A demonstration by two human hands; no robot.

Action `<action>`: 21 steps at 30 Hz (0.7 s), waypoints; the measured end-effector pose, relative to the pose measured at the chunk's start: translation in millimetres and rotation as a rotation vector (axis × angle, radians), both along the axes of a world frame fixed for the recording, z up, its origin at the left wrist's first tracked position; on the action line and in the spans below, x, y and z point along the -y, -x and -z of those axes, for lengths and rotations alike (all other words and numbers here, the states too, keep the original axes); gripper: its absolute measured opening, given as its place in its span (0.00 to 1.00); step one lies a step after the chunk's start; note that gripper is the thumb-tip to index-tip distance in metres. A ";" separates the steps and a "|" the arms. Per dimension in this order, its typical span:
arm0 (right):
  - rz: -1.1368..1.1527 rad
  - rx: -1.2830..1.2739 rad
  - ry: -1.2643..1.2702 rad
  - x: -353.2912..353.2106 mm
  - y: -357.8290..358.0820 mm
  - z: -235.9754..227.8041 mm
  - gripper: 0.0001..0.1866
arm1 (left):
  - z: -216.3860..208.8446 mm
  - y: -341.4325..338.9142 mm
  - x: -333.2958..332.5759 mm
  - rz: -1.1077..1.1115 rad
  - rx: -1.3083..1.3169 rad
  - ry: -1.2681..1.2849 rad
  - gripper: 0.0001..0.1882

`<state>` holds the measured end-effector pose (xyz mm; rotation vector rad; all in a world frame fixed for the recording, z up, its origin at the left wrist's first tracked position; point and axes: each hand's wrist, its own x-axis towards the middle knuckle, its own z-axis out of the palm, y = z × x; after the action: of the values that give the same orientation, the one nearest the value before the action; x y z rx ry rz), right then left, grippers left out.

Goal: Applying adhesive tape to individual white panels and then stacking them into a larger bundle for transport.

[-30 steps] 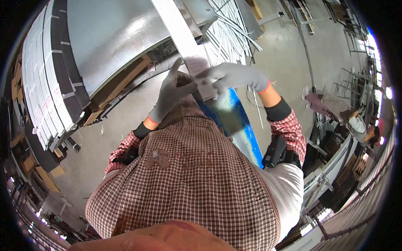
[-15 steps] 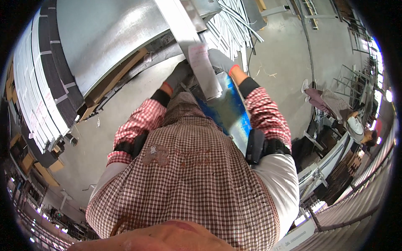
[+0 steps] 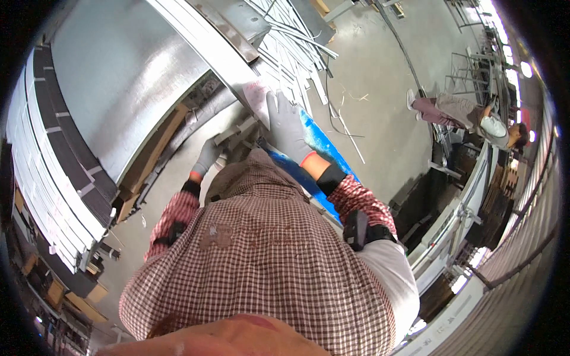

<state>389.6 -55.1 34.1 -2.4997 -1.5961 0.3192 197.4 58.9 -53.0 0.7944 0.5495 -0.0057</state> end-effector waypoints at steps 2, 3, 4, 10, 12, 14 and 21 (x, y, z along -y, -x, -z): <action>-0.024 0.029 -0.033 -10.4 9.2 -3.7 0.42 | -71.2 -18.1 -17.0 0.123 0.128 -0.456 0.22; -0.058 0.049 -0.049 -7.8 19.2 -11.9 0.39 | -99.6 -29.0 -7.8 0.238 0.242 -0.893 0.20; -0.177 0.303 -0.069 -9.5 29.8 -27.5 0.34 | -69.8 -63.4 -0.5 0.182 0.175 -1.118 0.17; 0.243 -0.886 -0.414 8.8 -54.9 -43.9 0.24 | -56.6 -117.6 23.9 0.046 -0.231 -1.220 0.11; 0.064 -0.427 0.017 -15.2 -50.5 -92.9 0.15 | -74.5 -120.1 25.2 0.081 -0.227 -1.298 0.13; -0.218 -0.690 0.271 -32.8 -57.2 -58.2 0.10 | -45.3 -125.0 26.9 0.176 -0.348 -1.278 0.18; -0.811 -0.169 0.468 -85.0 -127.3 5.5 0.12 | -60.5 -122.3 37.0 -0.029 -0.448 -1.484 0.19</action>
<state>516.9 29.9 28.5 -1.8465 -2.6151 1.0656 319.8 21.9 7.5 2.2626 0.9834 0.2866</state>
